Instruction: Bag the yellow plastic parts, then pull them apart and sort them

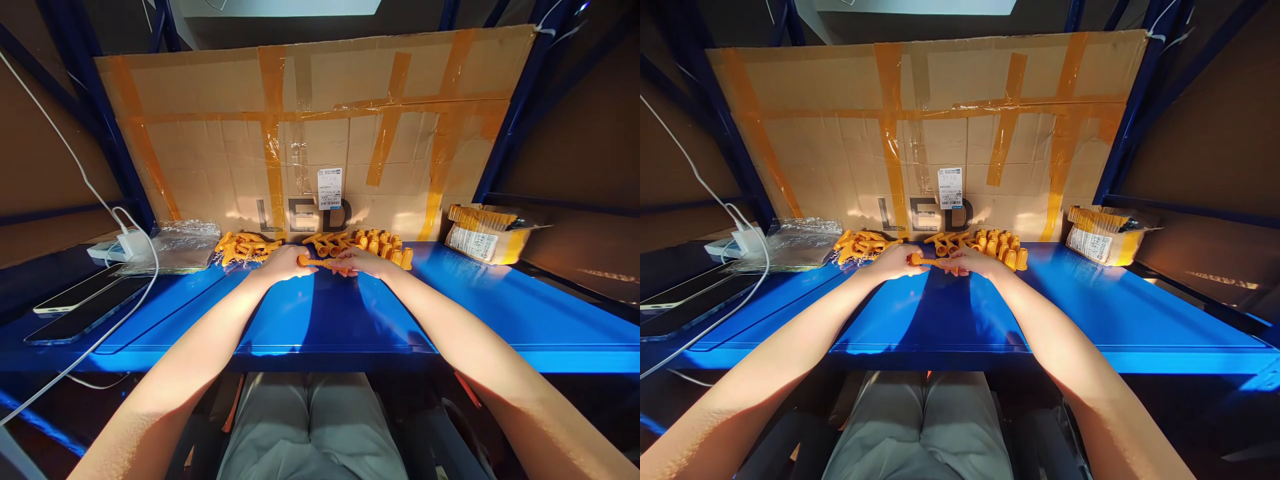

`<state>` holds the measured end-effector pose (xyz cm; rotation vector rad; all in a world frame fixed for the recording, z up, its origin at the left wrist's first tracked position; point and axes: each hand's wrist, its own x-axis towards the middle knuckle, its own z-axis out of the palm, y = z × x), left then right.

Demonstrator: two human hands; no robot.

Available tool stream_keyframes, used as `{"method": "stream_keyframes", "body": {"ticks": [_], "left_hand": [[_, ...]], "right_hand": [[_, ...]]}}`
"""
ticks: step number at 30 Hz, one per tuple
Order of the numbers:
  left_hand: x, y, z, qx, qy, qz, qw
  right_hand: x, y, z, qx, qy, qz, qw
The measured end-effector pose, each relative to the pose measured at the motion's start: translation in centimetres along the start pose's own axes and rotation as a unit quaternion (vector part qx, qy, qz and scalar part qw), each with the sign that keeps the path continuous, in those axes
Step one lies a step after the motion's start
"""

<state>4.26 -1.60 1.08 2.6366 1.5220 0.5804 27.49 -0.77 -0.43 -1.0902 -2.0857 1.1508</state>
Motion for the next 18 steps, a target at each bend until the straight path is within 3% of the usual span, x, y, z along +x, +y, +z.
{"method": "stream_keyframes", "body": {"ticks": [6, 9, 12, 18], "left_hand": [[0.0, -0.2, -0.1, -0.007, -0.018, -0.007, 1.0], [0.0, -0.5, 0.0, -0.03, -0.038, -0.016, 0.999], [0.0, -0.9, 0.2, -0.058, -0.044, -0.017, 0.997], [0.2, -1.5, 0.5, -0.105, -0.037, -0.015, 0.994]], "right_hand": [[0.0, 0.1, 0.5, 0.004, -0.006, 0.005, 1.0], [-0.1, -0.2, 0.9, -0.102, 0.044, -0.017, 0.994], [0.0, -0.6, 1.2, -0.248, 0.108, -0.056, 0.961], [0.1, -1.3, 1.5, -0.364, 0.117, -0.1, 0.919]]}}
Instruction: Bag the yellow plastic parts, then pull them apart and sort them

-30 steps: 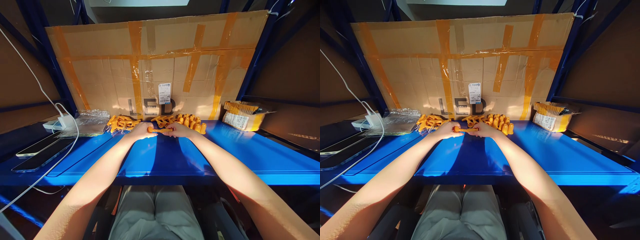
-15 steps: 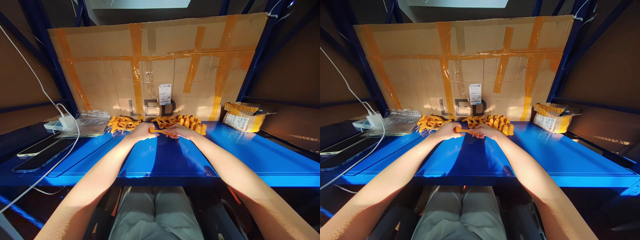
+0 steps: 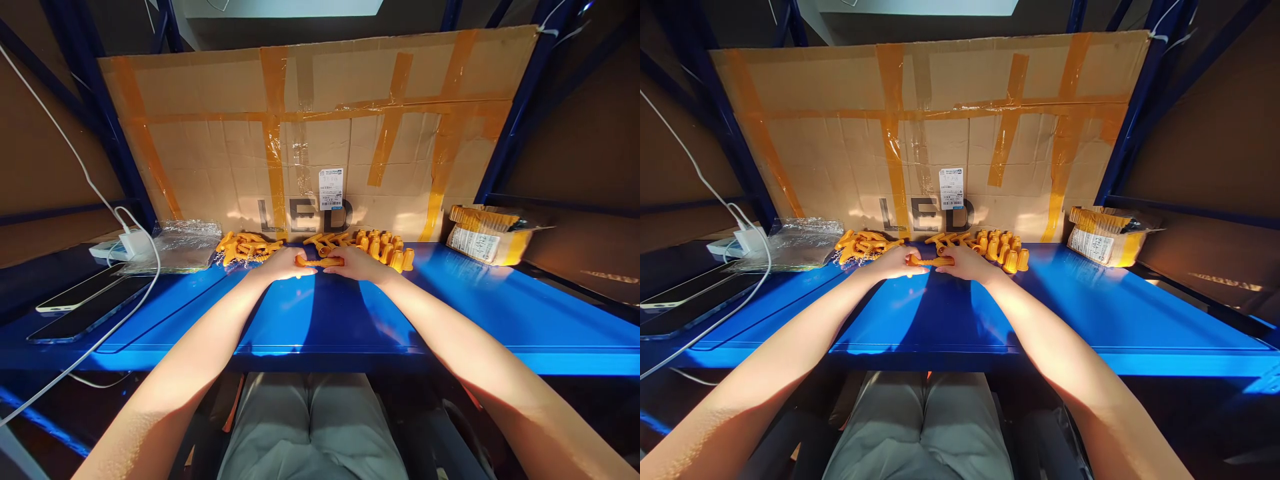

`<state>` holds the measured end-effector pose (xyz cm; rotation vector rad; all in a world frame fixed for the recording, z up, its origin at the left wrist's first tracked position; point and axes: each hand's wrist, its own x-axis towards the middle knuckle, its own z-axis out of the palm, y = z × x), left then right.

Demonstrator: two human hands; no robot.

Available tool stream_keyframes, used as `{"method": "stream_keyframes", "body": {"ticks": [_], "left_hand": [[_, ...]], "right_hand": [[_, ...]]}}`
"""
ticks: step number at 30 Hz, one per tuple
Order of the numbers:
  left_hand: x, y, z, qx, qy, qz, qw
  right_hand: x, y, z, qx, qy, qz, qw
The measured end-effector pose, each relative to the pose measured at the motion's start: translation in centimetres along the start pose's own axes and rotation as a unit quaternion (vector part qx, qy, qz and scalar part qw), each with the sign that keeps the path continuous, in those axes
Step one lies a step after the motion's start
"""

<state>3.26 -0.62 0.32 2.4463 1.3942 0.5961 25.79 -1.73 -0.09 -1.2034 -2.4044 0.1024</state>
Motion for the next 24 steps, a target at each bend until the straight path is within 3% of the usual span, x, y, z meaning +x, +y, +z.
{"method": "stream_keyframes", "body": {"ticks": [10, 18, 24], "left_hand": [[0.6, -0.3, 0.2, 0.013, 0.055, 0.016, 0.998], [-0.2, 1.5, -0.4, 0.088, 0.039, 0.013, 0.995], [0.0, 1.1, -0.1, 0.133, 0.052, 0.033, 0.989]], "right_hand": [[0.0, -0.3, -0.2, 0.008, -0.023, 0.028, 0.999], [-0.1, 0.7, -0.2, 0.191, -0.08, 0.065, 0.976], [-0.2, 1.3, -0.2, 0.254, -0.095, 0.059, 0.961]]}}
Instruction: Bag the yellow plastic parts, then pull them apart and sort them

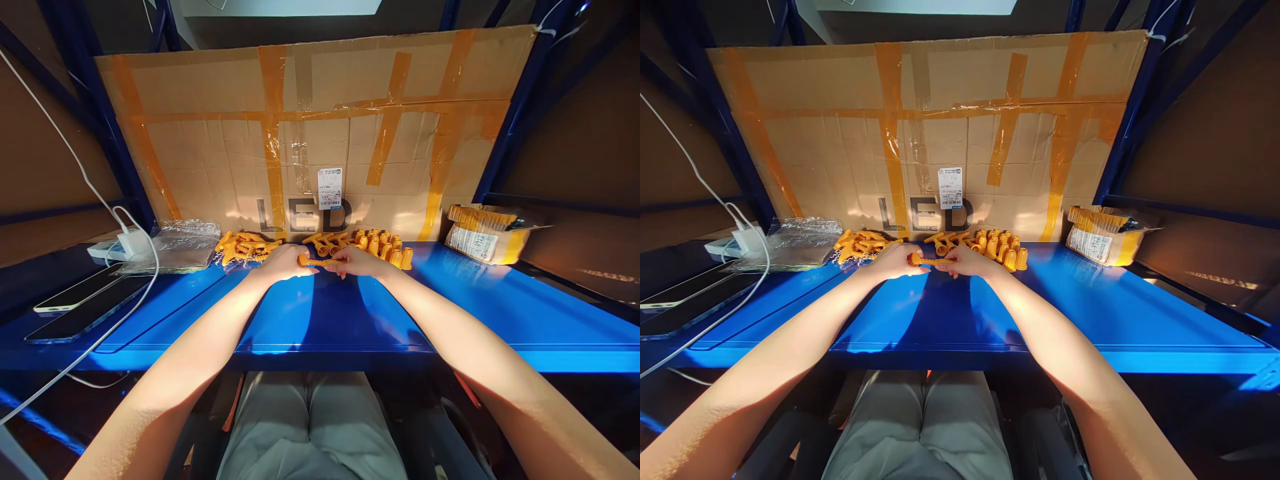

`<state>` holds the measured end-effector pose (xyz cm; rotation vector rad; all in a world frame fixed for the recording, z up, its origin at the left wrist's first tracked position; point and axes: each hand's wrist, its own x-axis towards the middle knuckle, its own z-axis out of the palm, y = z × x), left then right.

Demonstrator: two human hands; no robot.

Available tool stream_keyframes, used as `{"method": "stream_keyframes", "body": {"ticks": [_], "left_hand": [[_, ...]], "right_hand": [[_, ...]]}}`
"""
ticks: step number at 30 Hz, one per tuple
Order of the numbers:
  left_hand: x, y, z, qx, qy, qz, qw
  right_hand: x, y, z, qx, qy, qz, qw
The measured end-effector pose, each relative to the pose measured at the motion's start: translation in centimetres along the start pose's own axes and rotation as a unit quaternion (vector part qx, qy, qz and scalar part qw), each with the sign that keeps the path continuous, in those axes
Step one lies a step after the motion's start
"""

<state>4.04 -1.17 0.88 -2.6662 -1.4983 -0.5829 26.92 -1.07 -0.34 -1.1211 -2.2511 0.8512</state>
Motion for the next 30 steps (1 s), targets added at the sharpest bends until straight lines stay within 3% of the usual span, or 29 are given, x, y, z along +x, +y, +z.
{"method": "stream_keyframes", "body": {"ticks": [7, 17, 22, 26, 30], "left_hand": [[0.1, 0.0, 0.1, 0.045, 0.013, 0.021, 0.999], [0.2, 0.1, 0.1, 0.025, 0.016, 0.013, 0.999], [0.3, -0.5, 0.2, -0.015, 0.038, 0.009, 0.999], [0.1, -1.0, 0.3, -0.043, 0.044, 0.011, 0.998], [-0.3, -1.1, 0.4, -0.07, 0.061, 0.009, 0.996]], "right_hand": [[0.4, 0.9, -0.1, 0.067, -0.021, 0.015, 0.997], [-0.3, -0.1, -0.2, 0.105, -0.023, 0.028, 0.994], [-0.1, 0.1, 0.2, 0.186, 0.039, 0.037, 0.981], [0.2, 0.2, 0.0, 0.317, 0.099, 0.041, 0.942], [0.9, 0.0, -0.4, 0.346, 0.187, 0.036, 0.919]]}}
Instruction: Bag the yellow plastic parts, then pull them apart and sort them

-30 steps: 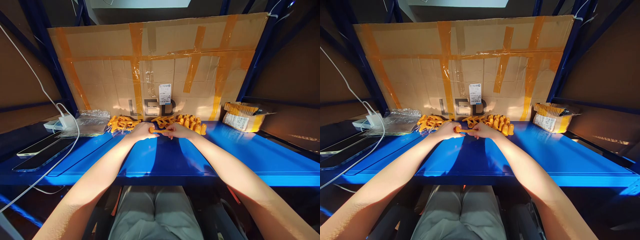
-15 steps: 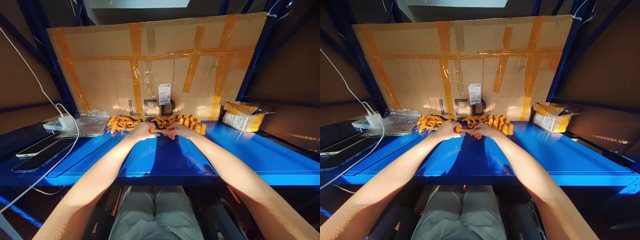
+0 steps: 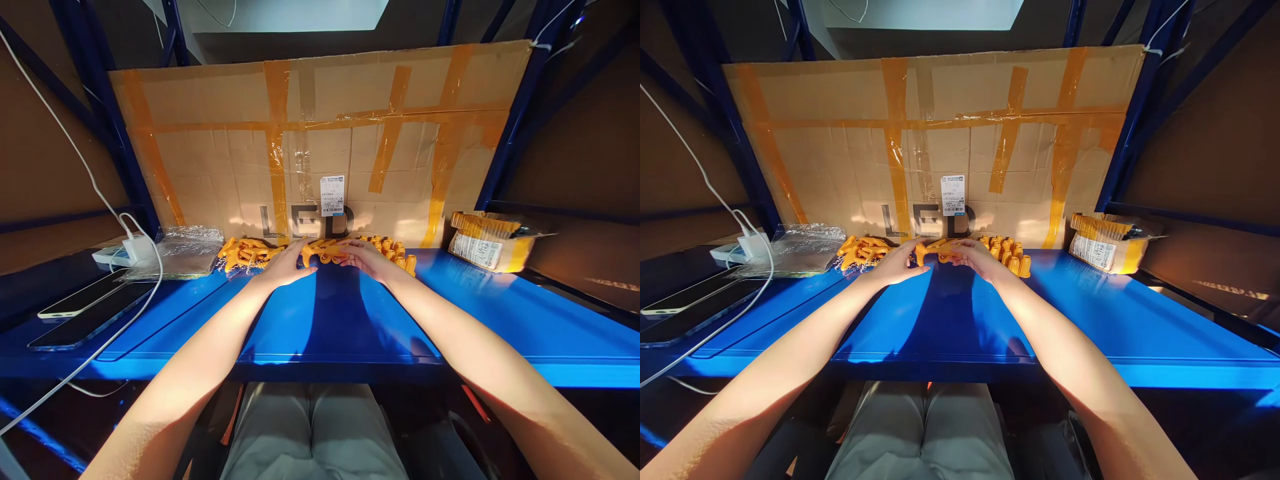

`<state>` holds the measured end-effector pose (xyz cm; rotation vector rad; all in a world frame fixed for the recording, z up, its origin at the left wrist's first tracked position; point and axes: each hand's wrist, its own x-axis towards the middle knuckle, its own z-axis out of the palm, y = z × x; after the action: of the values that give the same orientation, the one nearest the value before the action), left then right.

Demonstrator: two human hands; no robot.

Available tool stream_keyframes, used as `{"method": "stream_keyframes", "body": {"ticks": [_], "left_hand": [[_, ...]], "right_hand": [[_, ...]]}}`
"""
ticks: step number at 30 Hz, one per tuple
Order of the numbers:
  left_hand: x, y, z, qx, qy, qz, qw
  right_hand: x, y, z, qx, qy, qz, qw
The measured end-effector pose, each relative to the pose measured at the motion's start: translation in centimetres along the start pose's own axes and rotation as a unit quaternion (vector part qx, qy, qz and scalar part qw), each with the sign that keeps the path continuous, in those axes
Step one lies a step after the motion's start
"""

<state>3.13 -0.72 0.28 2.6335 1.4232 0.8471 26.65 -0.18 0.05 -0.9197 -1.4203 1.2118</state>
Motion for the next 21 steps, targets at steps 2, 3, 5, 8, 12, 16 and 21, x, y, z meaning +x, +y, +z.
{"method": "stream_keyframes", "body": {"ticks": [2, 3, 5, 8, 12, 16, 21], "left_hand": [[0.0, -0.1, 0.0, -0.006, 0.011, -0.009, 1.0], [0.1, -0.2, 0.0, -0.004, 0.011, -0.016, 1.0], [0.4, -0.6, 0.1, 0.014, -0.014, -0.033, 0.999], [0.8, -1.3, 0.3, 0.044, -0.076, -0.043, 0.995], [0.9, -2.0, 0.7, 0.078, -0.101, -0.015, 0.992], [0.9, -2.3, 1.1, 0.084, -0.121, 0.0, 0.989], [0.9, -2.2, 1.4, 0.043, -0.149, 0.017, 0.988]], "right_hand": [[0.7, -0.2, 0.2, -0.021, 0.052, -0.026, 0.998], [1.1, -0.3, 0.3, -0.039, 0.078, -0.04, 0.995], [2.0, -0.4, 0.5, -0.09, 0.126, -0.065, 0.986], [3.6, -0.4, 1.0, -0.226, 0.163, -0.111, 0.954], [5.5, 0.1, 2.9, -0.435, 0.116, -0.186, 0.874], [6.2, 1.0, 5.6, -0.601, 0.043, -0.192, 0.775], [6.1, 2.6, 7.2, -0.736, -0.037, -0.173, 0.654]]}}
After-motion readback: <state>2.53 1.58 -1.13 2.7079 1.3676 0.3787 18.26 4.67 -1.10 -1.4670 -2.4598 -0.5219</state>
